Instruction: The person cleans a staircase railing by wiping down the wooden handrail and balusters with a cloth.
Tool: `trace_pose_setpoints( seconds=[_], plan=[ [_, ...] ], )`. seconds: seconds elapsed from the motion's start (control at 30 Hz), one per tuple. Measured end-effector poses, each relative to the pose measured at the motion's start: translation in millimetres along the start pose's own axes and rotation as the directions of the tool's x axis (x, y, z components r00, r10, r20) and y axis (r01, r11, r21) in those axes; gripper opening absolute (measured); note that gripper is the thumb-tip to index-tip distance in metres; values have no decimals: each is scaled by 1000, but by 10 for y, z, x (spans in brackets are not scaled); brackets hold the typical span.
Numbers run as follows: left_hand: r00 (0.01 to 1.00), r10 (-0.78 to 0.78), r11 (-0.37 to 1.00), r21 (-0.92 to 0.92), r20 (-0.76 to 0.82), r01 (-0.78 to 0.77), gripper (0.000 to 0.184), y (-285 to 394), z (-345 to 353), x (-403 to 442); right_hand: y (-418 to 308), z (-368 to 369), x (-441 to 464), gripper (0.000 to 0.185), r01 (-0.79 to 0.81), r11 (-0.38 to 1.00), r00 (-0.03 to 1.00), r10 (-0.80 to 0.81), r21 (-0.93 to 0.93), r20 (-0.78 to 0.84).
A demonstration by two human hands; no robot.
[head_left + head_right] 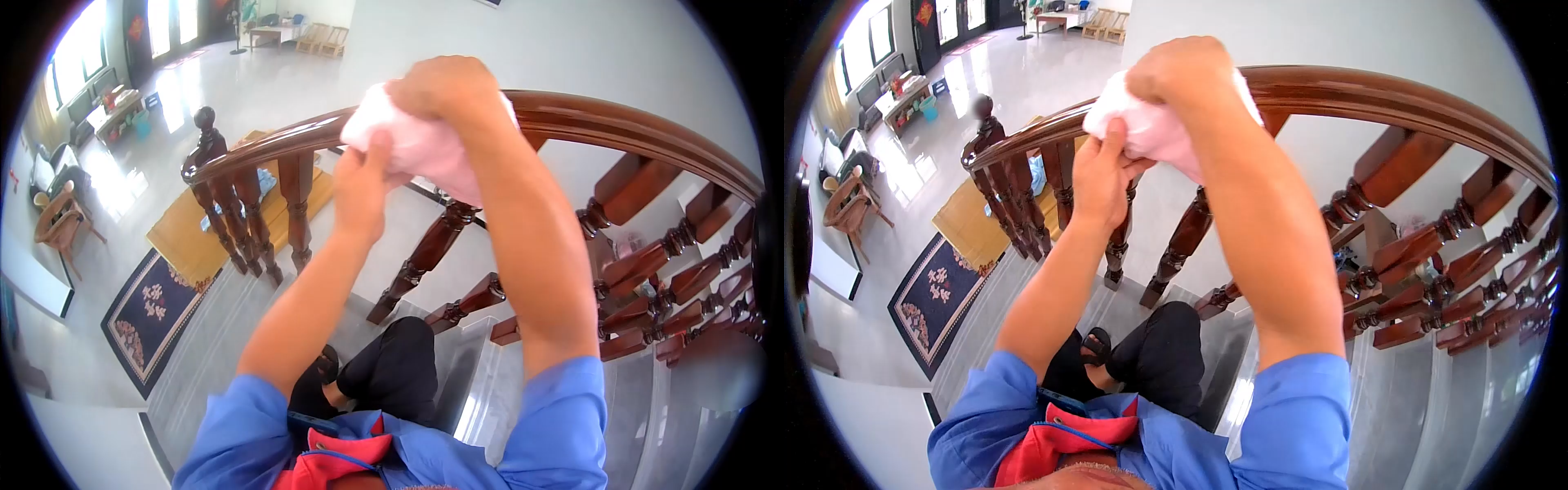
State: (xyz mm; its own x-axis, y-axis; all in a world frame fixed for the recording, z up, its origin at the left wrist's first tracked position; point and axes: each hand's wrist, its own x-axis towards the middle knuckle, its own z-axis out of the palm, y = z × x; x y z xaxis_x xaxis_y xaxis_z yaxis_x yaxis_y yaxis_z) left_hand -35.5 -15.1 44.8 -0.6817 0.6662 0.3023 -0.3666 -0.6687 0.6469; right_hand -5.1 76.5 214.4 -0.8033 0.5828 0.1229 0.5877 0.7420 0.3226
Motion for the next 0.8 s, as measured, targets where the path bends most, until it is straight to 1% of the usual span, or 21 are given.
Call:
trace_pose_setpoints(
  seconds=[0.03, 0.07, 0.1, 0.17, 0.23, 0.27, 0.3, 0.33, 0.37, 0.43, 0.47, 0.5, 0.53, 0.57, 0.6, 0.63, 0.67, 0.7, 0.73, 0.77, 0.8],
  plan=[
    [998, 1, 1000, -2, -68, -1, 46, -1, -151, 42, -246, 154, 185, 49, 33, 999, 999, -33, 1, -25],
    [989, -20, 999, -51, -145, 13, 44, 46, -339, 48, -510, 301, 358, 48, 88, 996, 995, -87, 9, -41],
    [988, -18, 999, -48, -154, 11, 42, 33, -399, 83, -579, 287, 362, 48, 87, 996, 995, -86, 11, -39],
    [942, -28, 996, -85, -334, -1, 41, 39, -755, 179, -944, 315, 326, 44, 237, 971, 971, -238, 8, 13],
    [935, -14, 996, -90, -354, -19, 40, 17, -944, 239, -1144, 366, 446, 44, 307, 952, 951, -307, 14, 37],
    [913, 19, 999, -35, -408, -36, 40, 30, -1139, 272, -1327, 456, 590, 45, 311, 950, 947, -313, 38, 68],
    [904, 38, 999, 5, -426, -40, 40, 21, -1196, 309, -1407, 501, 699, 47, 292, 955, 950, -296, 58, 97],
    [879, 27, 999, 28, -475, -16, 40, 10, -1296, 346, -1536, 545, 802, 49, 286, 955, 947, -294, 78, 126],
    [867, 41, 999, 37, -497, -26, 40, -6, -1463, 402, -1688, 641, 945, 51, 287, 954, 941, -298, 90, 160],
    [847, -23, 999, -44, -531, 0, 41, -13, -1591, 453, -1848, 711, 1051, 55, 275, 955, 934, -293, 114, 206],
    [813, -48, 997, -80, -580, 2, 39, -24, -1704, 513, -1939, 764, 1125, 58, 270, 955, 930, -292, 125, 224],
    [814, -48, 997, -79, -579, 3, 39, -54, -1819, 555, -1990, 784, 1152, 61, 269, 955, 926, -293, 128, 238],
    [793, -86, 988, -152, -603, -9, 37, -53, -1938, 575, -2042, 761, 1114, 61, 268, 954, 926, -294, 135, 236],
    [779, -129, 974, -228, -614, -18, 35, -93, -2008, 632, -2054, 747, 1074, 57, 311, 941, 913, -335, 132, 231],
    [758, -129, 975, -222, -640, -22, 31, -112, -2020, 649, -2109, 728, 1040, 53, 365, 923, 894, -385, 124, 229],
    [737, -135, 965, -256, -663, -53, 31, -146, -2103, 690, -2191, 812, 1077, 53, 354, 927, 900, -374, 124, 225],
    [742, -174, 959, -282, -647, -21, 33, -167, -2163, 753, -2249, 975, 1103, 49, 367, 930, 928, -368, 19, 60],
    [733, -202, 951, -310, -649, -12, 37, -183, -2286, 774, -2338, 1156, 1139, 45, 386, 917, 913, -395, -98, -103],
    [809, -175, 919, -389, -561, -71, 37, -223, -2353, 777, -2351, 1331, 1090, 43, 399, 901, 866, -432, -172, -251],
    [815, -187, 917, -394, -548, -55, 37, -118, -2123, 690, -2329, 1433, 949, 41, 394, 885, 797, -463, -249, -387],
    [791, -203, 918, -394, -577, -51, 38, 126, -1784, 557, -2280, 1395, 855, 34, 396, 892, 774, -451, -216, -444]
  ],
)
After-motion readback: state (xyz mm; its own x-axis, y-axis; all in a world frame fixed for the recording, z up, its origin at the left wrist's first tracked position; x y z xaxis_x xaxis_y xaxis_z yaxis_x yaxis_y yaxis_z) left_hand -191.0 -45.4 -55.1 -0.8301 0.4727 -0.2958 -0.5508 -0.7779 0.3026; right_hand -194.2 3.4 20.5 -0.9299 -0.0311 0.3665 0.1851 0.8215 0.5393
